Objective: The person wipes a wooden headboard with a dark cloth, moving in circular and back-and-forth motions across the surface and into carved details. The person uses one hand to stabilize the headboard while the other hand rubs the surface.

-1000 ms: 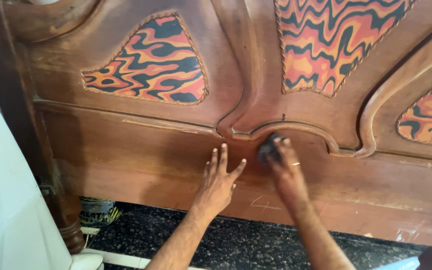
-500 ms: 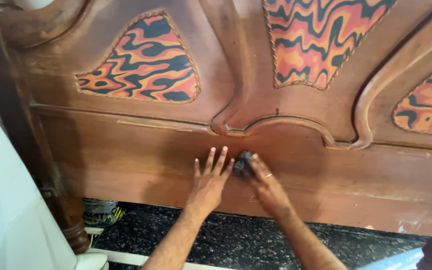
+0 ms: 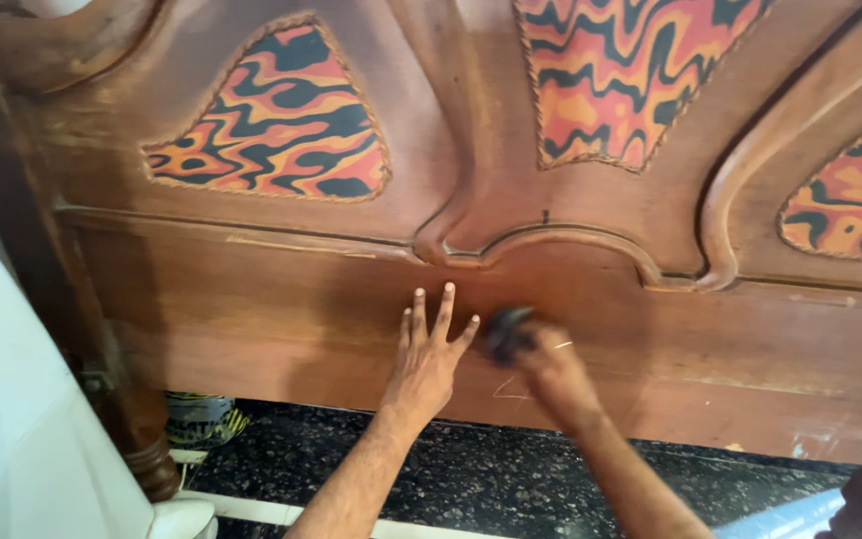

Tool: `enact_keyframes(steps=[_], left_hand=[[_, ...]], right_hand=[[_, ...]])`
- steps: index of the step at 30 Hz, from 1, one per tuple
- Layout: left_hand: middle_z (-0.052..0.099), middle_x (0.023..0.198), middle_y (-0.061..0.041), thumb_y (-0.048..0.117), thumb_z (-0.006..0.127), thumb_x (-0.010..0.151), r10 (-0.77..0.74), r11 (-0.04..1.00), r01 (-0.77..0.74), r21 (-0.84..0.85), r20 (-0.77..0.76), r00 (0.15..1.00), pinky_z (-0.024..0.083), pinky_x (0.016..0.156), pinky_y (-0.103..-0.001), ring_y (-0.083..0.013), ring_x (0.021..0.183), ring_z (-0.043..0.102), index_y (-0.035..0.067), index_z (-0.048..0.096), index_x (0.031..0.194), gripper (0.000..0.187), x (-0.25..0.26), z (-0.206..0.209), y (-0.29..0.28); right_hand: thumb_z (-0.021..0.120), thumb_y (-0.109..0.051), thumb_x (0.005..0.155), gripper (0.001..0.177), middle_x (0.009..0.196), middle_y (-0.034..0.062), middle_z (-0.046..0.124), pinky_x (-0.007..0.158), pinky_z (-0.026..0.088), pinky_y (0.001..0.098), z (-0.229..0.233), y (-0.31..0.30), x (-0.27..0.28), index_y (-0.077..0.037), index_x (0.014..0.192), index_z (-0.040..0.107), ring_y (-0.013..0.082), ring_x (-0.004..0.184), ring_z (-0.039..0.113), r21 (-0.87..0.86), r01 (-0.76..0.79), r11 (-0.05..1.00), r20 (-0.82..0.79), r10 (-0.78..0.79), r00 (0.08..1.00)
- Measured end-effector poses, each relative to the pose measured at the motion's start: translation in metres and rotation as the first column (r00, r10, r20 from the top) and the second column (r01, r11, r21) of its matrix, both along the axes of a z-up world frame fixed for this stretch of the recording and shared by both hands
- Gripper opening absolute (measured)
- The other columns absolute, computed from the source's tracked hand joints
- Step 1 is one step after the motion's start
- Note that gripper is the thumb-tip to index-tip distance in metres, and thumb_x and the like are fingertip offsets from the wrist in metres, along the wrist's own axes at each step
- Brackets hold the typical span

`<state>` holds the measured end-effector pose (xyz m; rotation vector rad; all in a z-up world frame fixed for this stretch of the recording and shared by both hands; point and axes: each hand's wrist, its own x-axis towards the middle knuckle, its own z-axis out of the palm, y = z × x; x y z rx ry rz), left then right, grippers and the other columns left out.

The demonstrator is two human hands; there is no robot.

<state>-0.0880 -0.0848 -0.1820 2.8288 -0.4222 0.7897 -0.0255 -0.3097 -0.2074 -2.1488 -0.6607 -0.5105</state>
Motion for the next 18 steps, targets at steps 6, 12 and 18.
enact_keyframes(steps=[6,12,18], left_hand=[[0.000,0.168,-0.017,-0.006,0.063,0.079,0.041,0.999,-0.041,0.001,-0.081,0.996,0.030,0.113,-0.070,-0.0564,0.150,0.004,0.025,0.041,0.155,0.085,0.002,0.002,-0.009],[-0.001,0.171,-0.012,-0.007,0.063,0.081,0.060,0.998,-0.063,-0.016,-0.149,0.987,0.046,0.105,-0.062,-0.0538,0.152,0.002,0.026,0.041,0.156,0.085,0.002,0.005,-0.009],[-0.003,0.169,-0.015,-0.003,0.065,0.083,0.081,0.996,-0.088,-0.025,-0.206,0.975,0.048,0.103,-0.061,-0.0560,0.151,0.001,0.022,0.039,0.155,0.080,0.000,0.010,-0.017]], right_hand=[[0.069,-0.007,0.089,0.028,0.118,0.0160,0.064,0.092,0.053,0.0391,-0.008,-0.050,0.014,-0.003,0.117,0.068,0.0308,0.107,0.064,-0.047,0.027,0.999,0.030,-0.026,0.999],[0.063,0.007,0.084,0.027,0.123,0.0189,0.059,0.084,0.052,0.0425,0.010,-0.104,0.020,-0.006,0.105,0.073,0.0330,0.099,0.061,0.078,0.345,0.935,0.386,-0.347,0.855],[0.070,0.004,0.074,0.035,0.117,0.0170,0.061,0.090,0.051,0.0462,0.004,-0.063,0.007,-0.008,0.106,0.077,0.0363,0.106,0.059,0.012,0.313,0.950,0.471,-0.282,0.836]])
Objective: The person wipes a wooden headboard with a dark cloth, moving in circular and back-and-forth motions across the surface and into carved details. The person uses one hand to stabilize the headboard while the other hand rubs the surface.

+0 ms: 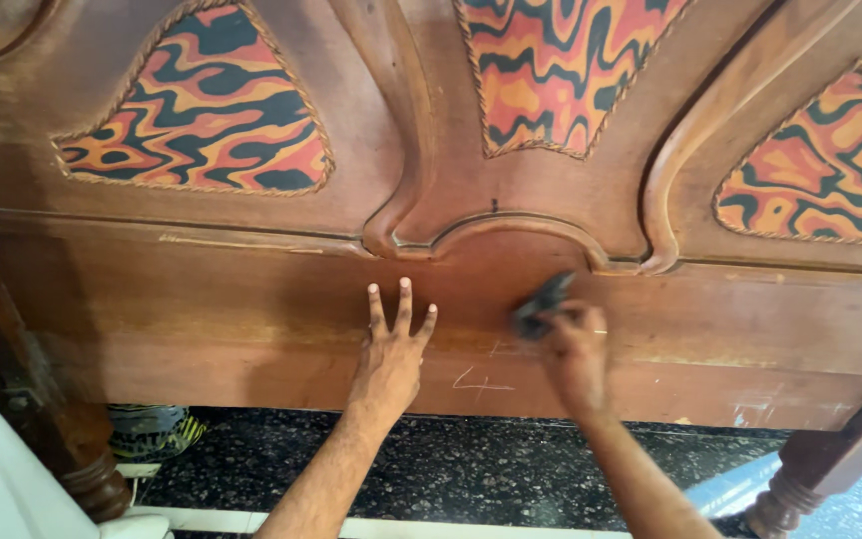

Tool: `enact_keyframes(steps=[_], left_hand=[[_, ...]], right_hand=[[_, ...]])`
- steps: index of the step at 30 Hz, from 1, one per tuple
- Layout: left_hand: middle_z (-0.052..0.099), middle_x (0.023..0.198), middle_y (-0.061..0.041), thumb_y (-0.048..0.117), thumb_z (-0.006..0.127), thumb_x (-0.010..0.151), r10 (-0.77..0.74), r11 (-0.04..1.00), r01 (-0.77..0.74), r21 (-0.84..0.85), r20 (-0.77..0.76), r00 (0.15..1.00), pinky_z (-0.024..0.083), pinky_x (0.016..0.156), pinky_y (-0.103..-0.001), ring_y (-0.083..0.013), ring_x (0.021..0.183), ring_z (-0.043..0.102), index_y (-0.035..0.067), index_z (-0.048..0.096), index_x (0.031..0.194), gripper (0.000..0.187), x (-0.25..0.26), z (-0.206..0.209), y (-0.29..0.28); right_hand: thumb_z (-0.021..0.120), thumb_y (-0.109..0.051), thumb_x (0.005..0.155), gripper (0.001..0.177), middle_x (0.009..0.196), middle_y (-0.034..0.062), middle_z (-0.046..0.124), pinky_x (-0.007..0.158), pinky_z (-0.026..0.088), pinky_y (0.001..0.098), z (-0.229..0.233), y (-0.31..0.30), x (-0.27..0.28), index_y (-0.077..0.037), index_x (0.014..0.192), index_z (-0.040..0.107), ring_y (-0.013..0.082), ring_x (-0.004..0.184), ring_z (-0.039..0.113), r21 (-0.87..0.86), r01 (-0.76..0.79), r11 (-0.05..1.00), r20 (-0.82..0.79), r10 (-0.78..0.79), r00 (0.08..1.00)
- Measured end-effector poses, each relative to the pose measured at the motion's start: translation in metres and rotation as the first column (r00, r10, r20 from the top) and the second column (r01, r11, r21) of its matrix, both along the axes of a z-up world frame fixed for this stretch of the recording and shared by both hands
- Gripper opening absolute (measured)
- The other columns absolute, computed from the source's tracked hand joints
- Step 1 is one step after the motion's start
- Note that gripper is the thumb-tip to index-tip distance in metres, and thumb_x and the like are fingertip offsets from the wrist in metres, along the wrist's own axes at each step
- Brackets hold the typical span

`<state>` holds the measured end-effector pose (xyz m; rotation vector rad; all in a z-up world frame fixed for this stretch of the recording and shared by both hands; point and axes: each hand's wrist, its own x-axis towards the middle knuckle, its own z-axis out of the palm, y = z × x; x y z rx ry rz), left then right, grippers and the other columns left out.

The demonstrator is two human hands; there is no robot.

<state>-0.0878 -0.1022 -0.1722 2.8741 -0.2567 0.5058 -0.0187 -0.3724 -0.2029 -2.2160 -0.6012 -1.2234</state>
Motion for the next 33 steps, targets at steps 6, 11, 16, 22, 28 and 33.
enact_keyframes(steps=[6,11,16,22,28,33], left_hand=[[-0.001,0.169,-0.013,0.004,0.069,0.085,-0.012,0.999,0.013,-0.030,0.028,1.000,0.044,0.106,-0.063,-0.0535,0.151,0.002,0.023,0.042,0.152,0.075,-0.002,0.004,0.001],[0.001,0.169,-0.012,0.005,0.069,0.086,-0.025,0.999,0.025,-0.022,0.032,0.999,0.043,0.107,-0.061,-0.0514,0.152,0.003,0.022,0.042,0.153,0.075,-0.003,0.003,0.007],[0.001,0.169,-0.012,0.006,0.070,0.084,-0.028,0.997,0.026,-0.076,-0.014,1.000,0.043,0.109,-0.058,-0.0515,0.152,0.003,0.020,0.043,0.152,0.075,-0.004,0.007,0.005],[0.004,0.169,-0.013,0.005,0.071,0.084,-0.031,0.995,0.033,-0.090,0.027,0.999,0.045,0.106,-0.058,-0.0534,0.151,0.004,0.017,0.046,0.151,0.072,-0.004,0.006,0.003],[0.006,0.169,-0.011,0.005,0.072,0.082,-0.044,0.998,0.045,-0.052,0.028,0.999,0.044,0.107,-0.058,-0.0510,0.153,0.005,0.016,0.042,0.152,0.078,-0.007,0.008,0.010],[0.008,0.169,-0.010,0.007,0.076,0.079,-0.059,0.995,0.061,-0.083,0.025,0.998,0.041,0.111,-0.058,-0.0480,0.152,0.005,0.010,0.033,0.156,0.088,-0.008,0.013,0.013]], right_hand=[[0.071,0.004,0.073,0.031,0.116,0.0145,0.065,0.090,0.052,0.0431,0.002,0.014,-0.002,-0.012,0.098,0.081,0.0342,0.104,0.060,-0.177,-0.152,0.972,-0.075,0.140,0.987],[0.070,0.004,0.077,0.029,0.116,0.0153,0.062,0.092,0.051,0.0411,0.011,-0.031,0.013,-0.009,0.102,0.078,0.0324,0.109,0.059,0.057,-0.009,0.998,0.004,0.009,1.000],[0.068,0.009,0.080,0.037,0.119,0.0182,0.050,0.096,0.050,0.0431,0.003,-0.026,0.014,-0.003,0.115,0.073,0.0340,0.115,0.055,0.314,0.100,0.944,-0.035,-0.094,0.995],[0.069,0.008,0.074,0.040,0.116,0.0149,0.057,0.092,0.052,0.0409,-0.005,0.043,-0.003,-0.008,0.110,0.075,0.0340,0.111,0.059,0.187,-0.088,0.978,-0.206,0.126,0.970],[0.073,0.004,0.070,0.037,0.116,0.0152,0.060,0.092,0.053,0.0458,-0.002,0.057,-0.013,-0.010,0.103,0.078,0.0358,0.106,0.058,-0.168,-0.211,0.963,-0.108,0.195,0.975],[0.073,0.004,0.075,0.034,0.119,0.0157,0.058,0.091,0.054,0.0435,0.021,0.020,0.003,-0.008,0.106,0.078,0.0346,0.111,0.061,0.094,-0.005,0.996,-0.080,0.013,0.997]])
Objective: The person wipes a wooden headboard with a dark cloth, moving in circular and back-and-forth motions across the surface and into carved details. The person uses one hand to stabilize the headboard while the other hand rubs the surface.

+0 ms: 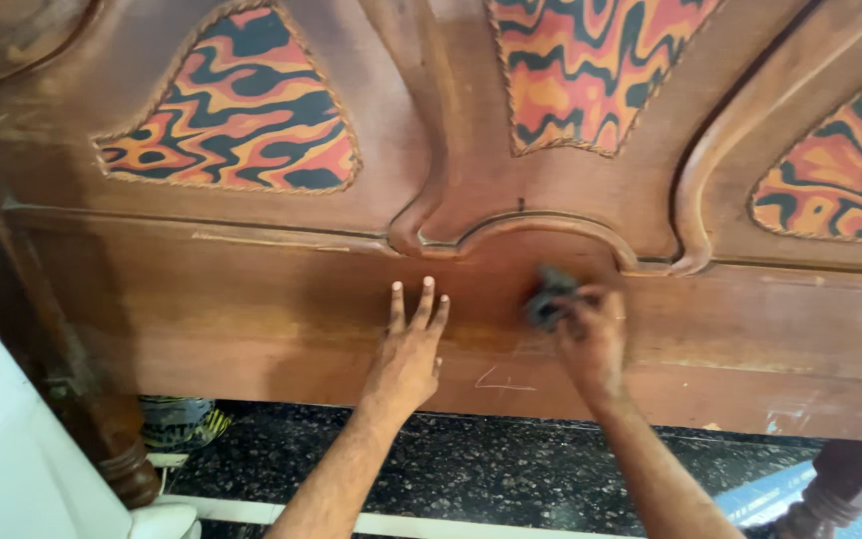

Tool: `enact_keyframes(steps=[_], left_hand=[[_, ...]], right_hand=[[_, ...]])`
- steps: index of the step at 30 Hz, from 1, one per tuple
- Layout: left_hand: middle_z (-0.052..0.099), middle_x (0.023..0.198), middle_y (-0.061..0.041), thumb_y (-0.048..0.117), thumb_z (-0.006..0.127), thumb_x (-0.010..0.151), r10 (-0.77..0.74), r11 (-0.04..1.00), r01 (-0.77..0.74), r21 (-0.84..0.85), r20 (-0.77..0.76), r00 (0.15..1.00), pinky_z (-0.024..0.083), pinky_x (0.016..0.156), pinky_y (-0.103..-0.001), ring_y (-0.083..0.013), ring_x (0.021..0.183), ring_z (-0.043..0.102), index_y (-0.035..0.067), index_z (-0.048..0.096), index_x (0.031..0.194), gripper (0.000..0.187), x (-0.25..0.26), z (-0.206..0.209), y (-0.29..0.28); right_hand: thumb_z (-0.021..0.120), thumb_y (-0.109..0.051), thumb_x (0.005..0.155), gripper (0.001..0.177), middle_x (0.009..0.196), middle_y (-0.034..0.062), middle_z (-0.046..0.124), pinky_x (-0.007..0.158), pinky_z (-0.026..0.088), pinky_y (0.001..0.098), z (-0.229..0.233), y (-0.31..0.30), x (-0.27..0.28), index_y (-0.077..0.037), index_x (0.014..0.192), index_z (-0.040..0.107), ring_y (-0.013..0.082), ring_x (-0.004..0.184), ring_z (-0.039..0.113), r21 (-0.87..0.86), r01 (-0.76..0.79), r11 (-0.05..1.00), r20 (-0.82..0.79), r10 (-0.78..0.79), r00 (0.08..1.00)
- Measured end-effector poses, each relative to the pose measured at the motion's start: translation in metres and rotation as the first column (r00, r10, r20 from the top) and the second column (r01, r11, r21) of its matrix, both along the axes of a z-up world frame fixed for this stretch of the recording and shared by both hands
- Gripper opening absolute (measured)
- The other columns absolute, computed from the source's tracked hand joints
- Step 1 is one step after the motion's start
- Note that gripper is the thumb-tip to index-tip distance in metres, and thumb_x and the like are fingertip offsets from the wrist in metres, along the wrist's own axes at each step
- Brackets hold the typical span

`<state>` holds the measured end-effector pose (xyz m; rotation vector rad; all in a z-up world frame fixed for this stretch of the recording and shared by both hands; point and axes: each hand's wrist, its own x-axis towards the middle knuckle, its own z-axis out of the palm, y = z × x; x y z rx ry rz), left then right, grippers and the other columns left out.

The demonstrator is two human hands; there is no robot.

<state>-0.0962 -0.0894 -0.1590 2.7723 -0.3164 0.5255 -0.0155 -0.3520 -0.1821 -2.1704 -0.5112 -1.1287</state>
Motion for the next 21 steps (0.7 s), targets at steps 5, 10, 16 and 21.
enact_keyframes(steps=[5,10,16,21], left_hand=[[0.006,0.170,-0.009,0.008,0.077,0.078,-0.001,1.000,0.000,-0.024,-0.059,0.998,0.043,0.110,-0.055,-0.0490,0.153,0.002,0.011,0.030,0.157,0.091,-0.003,0.006,-0.001],[0.009,0.170,-0.008,0.007,0.075,0.079,-0.009,1.000,0.007,-0.021,-0.097,0.995,0.044,0.109,-0.054,-0.0485,0.154,0.003,0.011,0.032,0.156,0.088,-0.001,0.005,0.002],[0.020,0.168,-0.006,0.008,0.076,0.079,-0.041,0.998,0.041,0.044,0.004,0.999,0.044,0.110,-0.054,-0.0419,0.153,0.013,0.009,0.038,0.153,0.083,-0.002,0.001,0.018],[0.019,0.169,-0.003,0.008,0.073,0.081,-0.037,0.999,0.037,0.025,-0.026,0.999,0.046,0.108,-0.052,-0.0388,0.154,0.013,0.008,0.037,0.153,0.081,-0.002,-0.001,0.020]], right_hand=[[0.066,0.008,0.084,0.044,0.136,0.0228,0.048,0.109,0.046,0.0470,0.014,0.017,0.003,0.000,0.127,0.069,0.0387,0.128,0.052,0.129,-0.032,0.991,0.086,0.021,0.996],[0.068,0.005,0.082,0.050,0.145,0.0257,0.045,0.113,0.040,0.0506,0.022,0.076,-0.010,0.002,0.132,0.064,0.0439,0.135,0.044,-0.045,-0.147,0.988,0.137,0.152,0.979],[0.068,0.004,0.081,0.043,0.145,0.0270,0.048,0.112,0.041,0.0528,0.038,0.086,-0.010,0.006,0.124,0.067,0.0469,0.131,0.045,-0.275,-0.090,0.957,0.133,0.131,0.982],[0.068,0.003,0.080,0.042,0.145,0.0260,0.051,0.114,0.042,0.0519,0.044,0.030,0.004,0.006,0.122,0.069,0.0449,0.134,0.048,-0.231,0.048,0.972,0.180,-0.006,0.984]])
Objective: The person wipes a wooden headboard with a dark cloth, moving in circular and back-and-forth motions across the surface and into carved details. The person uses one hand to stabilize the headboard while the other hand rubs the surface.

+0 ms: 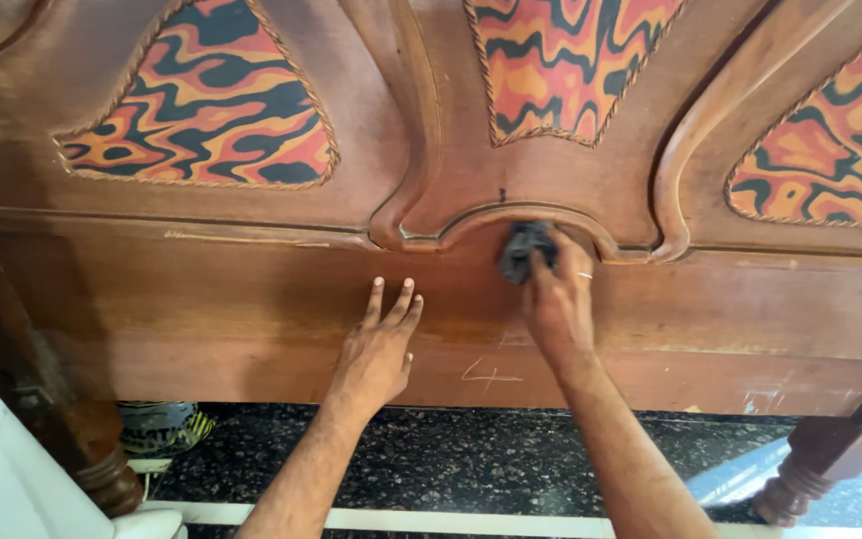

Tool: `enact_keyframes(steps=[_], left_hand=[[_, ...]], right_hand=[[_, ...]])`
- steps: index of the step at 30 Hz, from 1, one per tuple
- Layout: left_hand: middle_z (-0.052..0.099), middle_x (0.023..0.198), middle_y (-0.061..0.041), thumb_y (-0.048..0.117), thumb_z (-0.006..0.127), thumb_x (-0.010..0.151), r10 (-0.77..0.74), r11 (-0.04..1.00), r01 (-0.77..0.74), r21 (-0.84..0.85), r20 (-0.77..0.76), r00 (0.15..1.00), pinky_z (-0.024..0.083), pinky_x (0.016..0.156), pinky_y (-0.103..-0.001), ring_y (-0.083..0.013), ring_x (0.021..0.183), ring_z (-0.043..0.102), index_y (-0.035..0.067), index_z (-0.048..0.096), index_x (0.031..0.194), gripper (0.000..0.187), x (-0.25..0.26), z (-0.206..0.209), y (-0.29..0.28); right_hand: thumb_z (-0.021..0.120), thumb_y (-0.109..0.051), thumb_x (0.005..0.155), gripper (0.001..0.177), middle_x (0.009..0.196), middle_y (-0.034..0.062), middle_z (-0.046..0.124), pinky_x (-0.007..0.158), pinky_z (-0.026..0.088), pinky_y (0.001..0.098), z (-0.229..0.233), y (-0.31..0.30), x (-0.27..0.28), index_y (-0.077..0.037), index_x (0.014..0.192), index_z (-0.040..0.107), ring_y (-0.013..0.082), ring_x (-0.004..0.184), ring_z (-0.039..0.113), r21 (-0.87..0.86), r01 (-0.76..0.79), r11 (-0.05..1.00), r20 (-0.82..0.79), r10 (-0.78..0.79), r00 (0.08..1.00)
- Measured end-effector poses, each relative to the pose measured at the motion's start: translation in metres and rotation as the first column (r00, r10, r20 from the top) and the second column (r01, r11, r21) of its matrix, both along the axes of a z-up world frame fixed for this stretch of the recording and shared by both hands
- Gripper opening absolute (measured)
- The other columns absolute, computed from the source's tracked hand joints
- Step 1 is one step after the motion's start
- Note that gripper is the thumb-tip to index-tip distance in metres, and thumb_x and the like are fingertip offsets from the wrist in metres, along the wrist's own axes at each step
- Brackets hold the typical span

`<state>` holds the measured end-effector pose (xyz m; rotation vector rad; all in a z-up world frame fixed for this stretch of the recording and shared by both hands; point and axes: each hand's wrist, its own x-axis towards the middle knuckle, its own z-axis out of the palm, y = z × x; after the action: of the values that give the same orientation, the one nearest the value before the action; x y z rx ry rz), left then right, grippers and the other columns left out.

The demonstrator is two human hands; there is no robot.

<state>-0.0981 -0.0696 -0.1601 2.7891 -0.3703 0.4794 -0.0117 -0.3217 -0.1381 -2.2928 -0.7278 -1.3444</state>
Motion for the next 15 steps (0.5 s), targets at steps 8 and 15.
enact_keyframes(steps=[8,15], left_hand=[[0.018,0.168,-0.010,0.005,0.074,0.079,0.013,1.000,-0.013,-0.017,0.000,1.000,0.046,0.107,-0.053,-0.0468,0.153,0.008,0.008,0.041,0.151,0.079,0.003,0.000,-0.013],[0.019,0.167,-0.011,0.003,0.074,0.078,0.024,0.999,-0.024,-0.026,-0.021,0.999,0.047,0.107,-0.051,-0.0483,0.153,0.007,0.008,0.042,0.151,0.080,0.004,0.000,-0.016]], right_hand=[[0.071,-0.008,0.090,0.060,0.152,0.0381,0.033,0.112,0.033,0.0600,-0.042,-0.005,-0.007,0.010,0.145,0.051,0.0545,0.136,0.035,0.302,0.098,0.948,-0.084,-0.075,0.994],[0.069,-0.003,0.089,0.052,0.158,0.0310,0.035,0.120,0.033,0.0548,-0.035,0.036,-0.007,0.009,0.137,0.055,0.0496,0.144,0.035,0.219,-0.096,0.971,-0.022,0.103,0.994]])
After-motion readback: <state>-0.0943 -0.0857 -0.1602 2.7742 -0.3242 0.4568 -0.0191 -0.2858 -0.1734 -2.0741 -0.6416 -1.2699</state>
